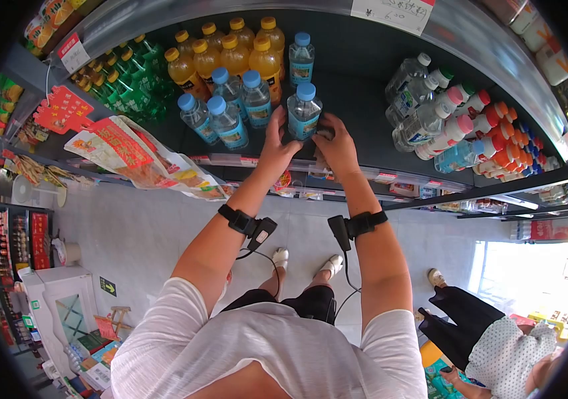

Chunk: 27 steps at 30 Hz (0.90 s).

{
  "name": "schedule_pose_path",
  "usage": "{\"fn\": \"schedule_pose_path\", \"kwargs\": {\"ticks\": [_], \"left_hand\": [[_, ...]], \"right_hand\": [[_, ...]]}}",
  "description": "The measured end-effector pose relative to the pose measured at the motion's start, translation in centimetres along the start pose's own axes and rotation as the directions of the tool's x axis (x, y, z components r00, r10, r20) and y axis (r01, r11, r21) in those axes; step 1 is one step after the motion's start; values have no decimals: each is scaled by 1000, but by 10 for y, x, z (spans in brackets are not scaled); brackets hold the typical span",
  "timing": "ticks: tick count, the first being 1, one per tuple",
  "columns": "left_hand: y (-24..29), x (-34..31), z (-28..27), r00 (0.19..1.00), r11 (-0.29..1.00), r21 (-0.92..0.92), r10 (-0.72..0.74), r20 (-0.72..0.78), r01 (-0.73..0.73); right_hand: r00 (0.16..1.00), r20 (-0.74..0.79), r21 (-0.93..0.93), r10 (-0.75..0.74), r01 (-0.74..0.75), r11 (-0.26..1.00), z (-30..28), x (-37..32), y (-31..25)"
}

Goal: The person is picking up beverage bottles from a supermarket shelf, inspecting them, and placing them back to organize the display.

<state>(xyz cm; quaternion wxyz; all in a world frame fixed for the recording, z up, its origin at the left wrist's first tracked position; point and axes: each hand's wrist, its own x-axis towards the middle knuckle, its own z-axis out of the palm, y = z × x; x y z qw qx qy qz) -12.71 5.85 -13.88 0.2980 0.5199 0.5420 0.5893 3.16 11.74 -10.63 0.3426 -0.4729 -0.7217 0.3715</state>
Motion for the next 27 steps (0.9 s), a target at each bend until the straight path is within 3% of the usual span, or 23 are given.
{"fn": "schedule_pose_path", "kwargs": {"ticks": [8, 11, 13, 20, 23, 27], "left_hand": [[4, -12, 5, 998, 995, 95, 40, -38, -36], [15, -16, 7, 998, 969, 246, 8, -70, 9], [18, -22, 13, 998, 978, 210, -4, -64, 18], [-5, -4, 27, 995, 996, 76, 48, -83, -42], [2, 10, 25, 991, 965, 258, 85, -103, -56], [-4, 30, 25, 987, 945, 324, 100, -130, -53]], "right_hand": [[993, -88, -113, -72, 62, 992, 20, -12, -1], [993, -96, -175, -73, 55, 983, 21, -13, -2], [991, -107, -256, -80, 50, 965, 23, -12, 1], [992, -121, -248, -25, -6, 969, 24, 4, -6], [989, -143, -263, -36, -3, 965, 29, 18, -8], [989, -139, -325, -41, -7, 946, 33, 40, -7]]}}
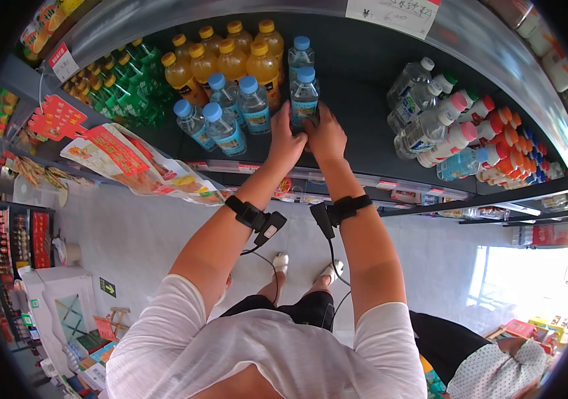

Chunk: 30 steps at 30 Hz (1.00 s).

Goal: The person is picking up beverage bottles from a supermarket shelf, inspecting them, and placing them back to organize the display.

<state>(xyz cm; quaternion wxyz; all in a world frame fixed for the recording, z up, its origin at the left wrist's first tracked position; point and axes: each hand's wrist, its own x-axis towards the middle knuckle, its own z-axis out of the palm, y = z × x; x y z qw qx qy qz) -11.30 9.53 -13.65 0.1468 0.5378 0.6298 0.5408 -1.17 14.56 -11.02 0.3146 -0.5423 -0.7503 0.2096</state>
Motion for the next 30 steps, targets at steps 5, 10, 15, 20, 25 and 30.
{"fn": "schedule_pose_path", "kwargs": {"ticks": [5, 10, 15, 20, 25, 30], "left_hand": [[-16, 15, 6, 998, 986, -157, -44, 39, 50], [-13, 17, 4, 996, 986, -149, -71, 50, 78], [-9, 22, 3, 997, 992, -112, -60, 54, 66], [-6, 29, 0, 990, 989, -105, -98, 104, 109], [-8, 35, -1, 985, 976, -171, -111, 129, 133], [-10, 39, -2, 987, 983, -147, -89, 134, 109]], "right_hand": [[1000, -16, -37, 0, -1, 999, 11, 17, 4], [999, 15, -45, 31, -30, 999, 15, 25, 1], [999, 9, -40, 39, -39, 998, 13, 26, -7], [999, 0, -48, 41, -41, 998, 18, 34, -4], [998, 18, -67, 66, -65, 996, 18, 40, -6], [998, 15, -73, 65, -64, 995, 22, 46, -5]]}}
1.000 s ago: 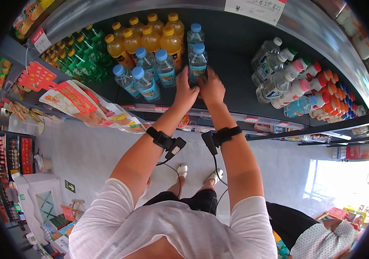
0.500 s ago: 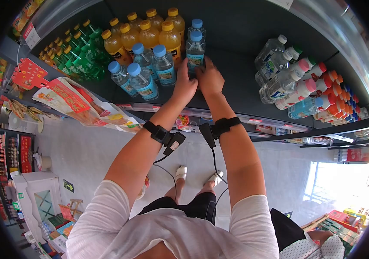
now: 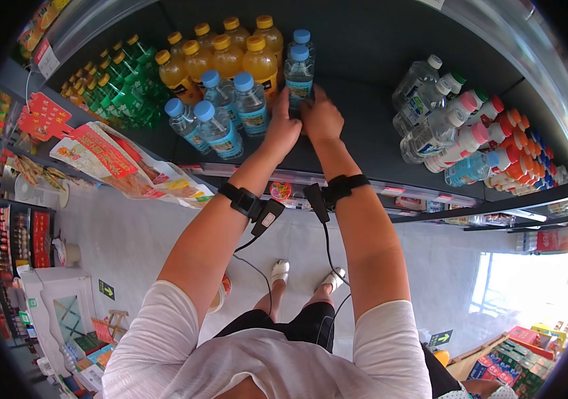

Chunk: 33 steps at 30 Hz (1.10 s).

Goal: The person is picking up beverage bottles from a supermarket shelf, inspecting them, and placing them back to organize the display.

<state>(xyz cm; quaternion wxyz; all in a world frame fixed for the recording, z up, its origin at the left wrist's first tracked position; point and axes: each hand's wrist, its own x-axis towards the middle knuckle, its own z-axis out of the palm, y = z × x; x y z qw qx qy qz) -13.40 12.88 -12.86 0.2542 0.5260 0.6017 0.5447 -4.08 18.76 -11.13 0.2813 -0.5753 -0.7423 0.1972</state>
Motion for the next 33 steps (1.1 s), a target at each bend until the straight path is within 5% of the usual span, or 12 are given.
{"fn": "schedule_pose_path", "kwargs": {"ticks": [4, 10, 13, 16, 20, 24, 26, 29, 33], "left_hand": [[-2, -3, 0, 1000, 999, 33, 14, -14, -14], [11, -44, -10, 999, 986, -162, -41, -25, 37], [26, -73, -24, 993, 942, -320, -115, -13, 105], [31, -95, -40, 986, 878, -452, -164, 33, 161], [39, -119, -58, 978, 846, -492, -194, 75, 206], [41, -129, -73, 980, 848, -493, -191, 52, 192], [38, -132, -77, 987, 850, -505, -160, 26, 151], [43, -136, -89, 998, 924, -380, -52, -31, 37], [88, -141, -107, 961, 979, 69, 201, -191, -192]], "right_hand": [[999, 27, 24, 17, -18, 1000, -3, 0, -3], [952, -277, 213, -132, 195, 957, -11, -23, 1], [933, -216, 320, -286, 345, 883, -27, -35, -25], [946, -134, 413, -295, 324, 851, -49, -47, -76], [959, -4, 136, -283, 281, 950, -65, -44, -123], [923, 132, -165, -361, 379, 910, -50, -25, -127], [941, 115, -55, -318, 325, 944, -48, -32, -122], [956, 37, 139, -292, 285, 948, -61, -53, -112], [962, -24, 368, -272, 262, 892, -101, -94, -98]]}}
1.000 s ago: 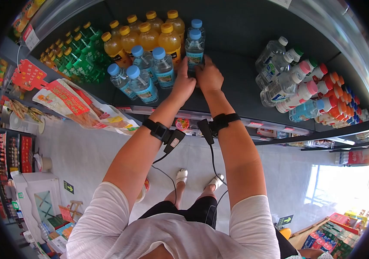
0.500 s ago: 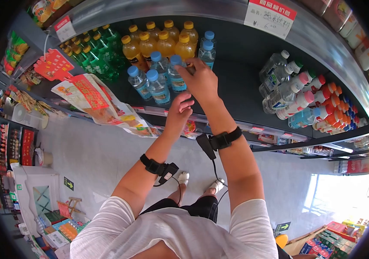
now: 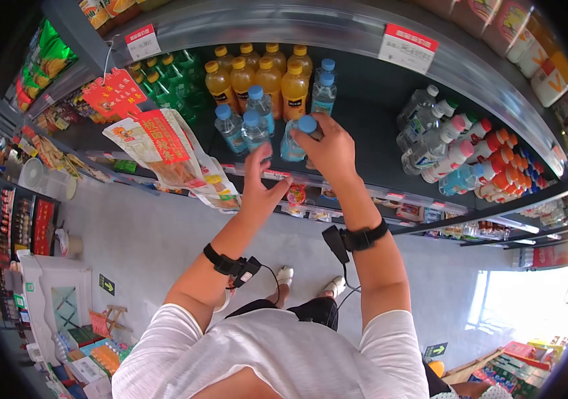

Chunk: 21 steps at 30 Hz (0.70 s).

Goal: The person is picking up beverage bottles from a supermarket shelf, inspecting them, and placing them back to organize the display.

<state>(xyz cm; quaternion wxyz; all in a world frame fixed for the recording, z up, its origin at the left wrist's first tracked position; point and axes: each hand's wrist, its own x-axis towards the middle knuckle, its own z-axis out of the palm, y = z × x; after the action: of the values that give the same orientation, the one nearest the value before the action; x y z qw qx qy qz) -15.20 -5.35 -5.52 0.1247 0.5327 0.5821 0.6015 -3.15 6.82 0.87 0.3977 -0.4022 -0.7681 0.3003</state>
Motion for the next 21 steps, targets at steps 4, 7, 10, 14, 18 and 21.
{"fn": "schedule_pose_path", "kwargs": {"ticks": [4, 7, 10, 14, 18, 21], "left_hand": [[40, 3, -8, 964, 997, 26, -81, 254, 77], [43, -7, -6, 865, 969, -1, -219, 451, 246], [47, -24, 3, 838, 939, -68, -265, 477, 336], [53, -45, 18, 786, 849, -226, -296, 543, 477], [56, -56, 35, 751, 828, -264, -254, 610, 494], [60, -61, 35, 736, 844, -219, -265, 623, 490]], "right_hand": [[975, 156, 265, 159, -197, 944, -46, -40, -31], [952, 213, 395, 219, -288, 872, -62, -65, -33], [913, 162, 538, 374, -399, 742, -81, -82, -21], [872, -60, 920, 486, -141, 367, -105, -91, -37], [962, -210, 187, -174, 215, 959, -90, -102, -37], [942, -68, -175, -328, 313, 934, -79, -105, -17]]}}
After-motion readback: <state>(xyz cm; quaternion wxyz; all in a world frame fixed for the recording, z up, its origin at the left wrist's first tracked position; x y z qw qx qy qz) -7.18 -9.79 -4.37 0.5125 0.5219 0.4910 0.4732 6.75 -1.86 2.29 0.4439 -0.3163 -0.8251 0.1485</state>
